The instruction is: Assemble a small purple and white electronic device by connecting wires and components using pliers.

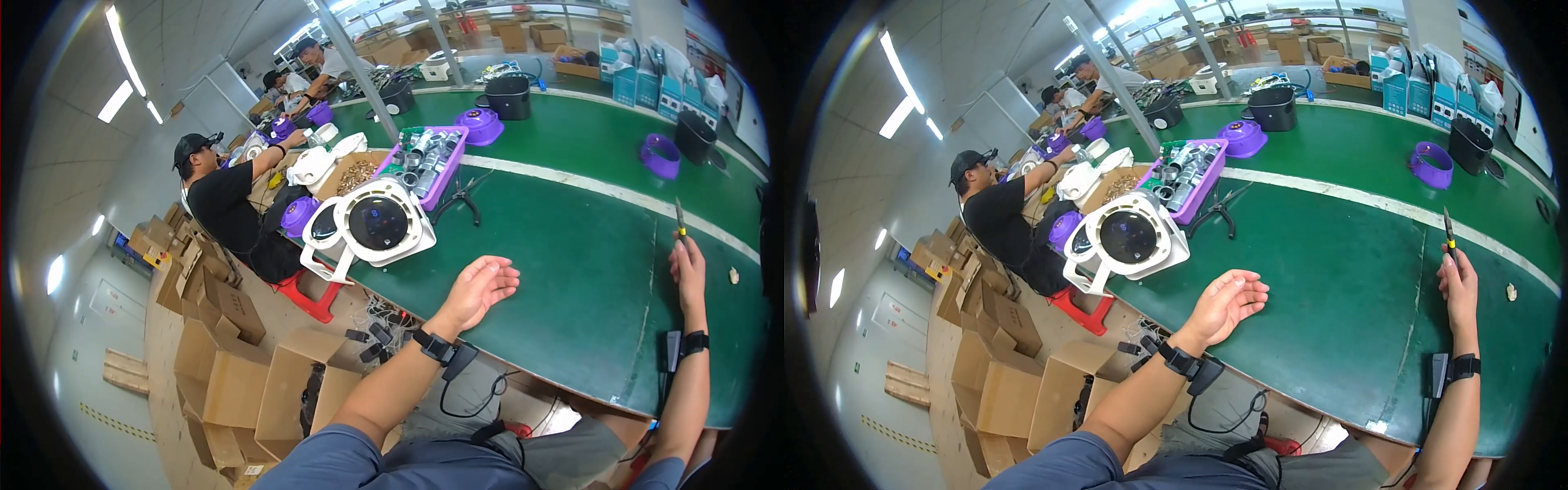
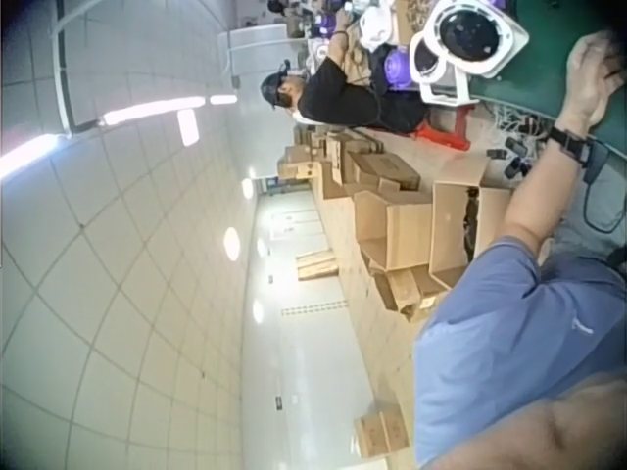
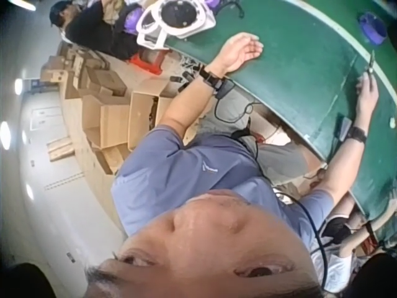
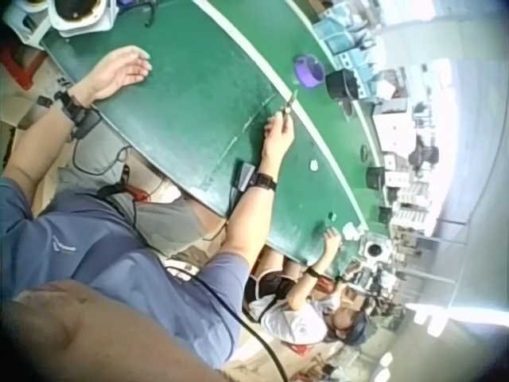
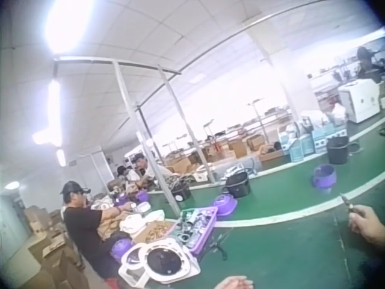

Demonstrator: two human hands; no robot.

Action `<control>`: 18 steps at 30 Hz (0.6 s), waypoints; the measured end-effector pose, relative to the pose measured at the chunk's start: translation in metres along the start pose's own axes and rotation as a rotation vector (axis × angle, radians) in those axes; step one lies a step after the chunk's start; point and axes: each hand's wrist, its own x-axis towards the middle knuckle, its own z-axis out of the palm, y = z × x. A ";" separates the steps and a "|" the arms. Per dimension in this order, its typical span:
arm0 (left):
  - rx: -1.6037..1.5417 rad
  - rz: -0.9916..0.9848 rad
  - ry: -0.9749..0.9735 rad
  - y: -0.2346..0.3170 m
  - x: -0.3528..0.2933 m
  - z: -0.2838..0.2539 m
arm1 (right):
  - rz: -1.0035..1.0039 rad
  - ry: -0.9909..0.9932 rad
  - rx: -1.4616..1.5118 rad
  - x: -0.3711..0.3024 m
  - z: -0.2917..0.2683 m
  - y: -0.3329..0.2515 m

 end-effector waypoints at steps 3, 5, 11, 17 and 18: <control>-0.003 -0.002 0.002 0.000 0.000 0.000 | 0.009 0.000 0.009 0.000 0.001 0.000; -0.001 -0.003 0.004 0.001 0.000 0.000 | -0.002 -0.006 0.014 0.000 0.001 0.000; 0.000 -0.008 0.002 0.002 -0.001 0.001 | -0.020 -0.013 0.012 0.000 0.000 0.000; 0.008 -0.009 -0.001 0.002 -0.001 0.001 | -0.001 0.000 -0.001 -0.002 0.002 -0.003; 0.013 -0.005 0.001 0.003 0.000 0.001 | 0.001 0.000 0.000 -0.002 0.003 -0.004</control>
